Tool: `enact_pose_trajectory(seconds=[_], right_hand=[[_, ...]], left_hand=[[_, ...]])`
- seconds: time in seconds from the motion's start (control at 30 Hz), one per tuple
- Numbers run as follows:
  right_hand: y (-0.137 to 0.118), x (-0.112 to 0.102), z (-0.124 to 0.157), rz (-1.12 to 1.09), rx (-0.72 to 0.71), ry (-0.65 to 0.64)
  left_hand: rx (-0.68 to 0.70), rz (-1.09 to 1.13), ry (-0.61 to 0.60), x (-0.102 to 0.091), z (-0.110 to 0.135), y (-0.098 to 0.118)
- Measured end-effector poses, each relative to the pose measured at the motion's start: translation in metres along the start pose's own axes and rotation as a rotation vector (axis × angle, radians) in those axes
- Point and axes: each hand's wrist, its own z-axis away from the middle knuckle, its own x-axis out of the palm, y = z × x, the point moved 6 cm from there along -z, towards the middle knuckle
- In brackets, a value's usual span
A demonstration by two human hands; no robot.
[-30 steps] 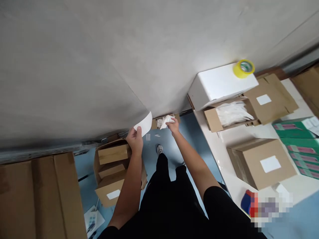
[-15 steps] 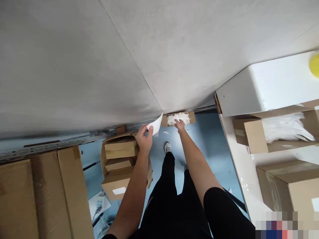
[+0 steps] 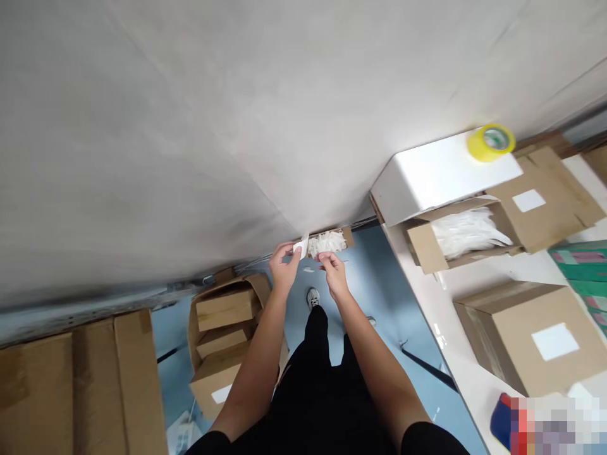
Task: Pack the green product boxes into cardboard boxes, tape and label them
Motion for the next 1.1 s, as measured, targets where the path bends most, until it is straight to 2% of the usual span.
enact_pose_trajectory(seconds=[0.13, 0.27, 0.4, 0.53, 0.7, 0.77, 0.83, 0.87, 1.0, 1.03, 1.1], right_hand=[[-0.085, -0.022, 0.035, -0.007, -0.092, -0.067], [-0.142, -0.071, 0.071, -0.033, -0.164, -0.008], [-0.174, -0.132, 0.113, -0.111, -0.223, 0.075], [-0.2, -0.2, 0.153, -0.203, -0.315, 0.191], [-0.222, -0.296, 0.201, -0.292, -0.401, 0.387], [-0.225, -0.338, 0.224, -0.352, -0.431, 0.498], [-0.225, -0.378, 0.247, -0.423, -0.458, 0.582], [-0.223, -0.397, 0.258, -0.462, -0.466, 0.613], [-0.209, -0.456, 0.292, -0.569, -0.47, 0.696], [-0.206, -0.467, 0.298, -0.579, -0.478, 0.712], [-0.197, -0.484, 0.307, -0.601, -0.498, 0.734]], left_hand=[[0.162, 0.036, -0.059, 0.035, 0.016, 0.063], [0.329, 0.0, -0.085, 0.067, 0.048, 0.128], [0.513, -0.078, -0.082, 0.102, 0.091, 0.194], [0.693, -0.099, -0.179, 0.154, 0.143, 0.254], [0.766, -0.045, -0.291, 0.221, 0.207, 0.309], [0.769, 0.015, -0.397, 0.247, 0.235, 0.326], [0.695, 0.118, -0.532, 0.274, 0.262, 0.337], [0.604, 0.19, -0.589, 0.286, 0.274, 0.34], [0.035, 0.448, -0.789, 0.339, 0.32, 0.33], [-0.071, 0.47, -0.844, 0.351, 0.331, 0.327], [-0.179, 0.473, -0.938, 0.37, 0.35, 0.326]])
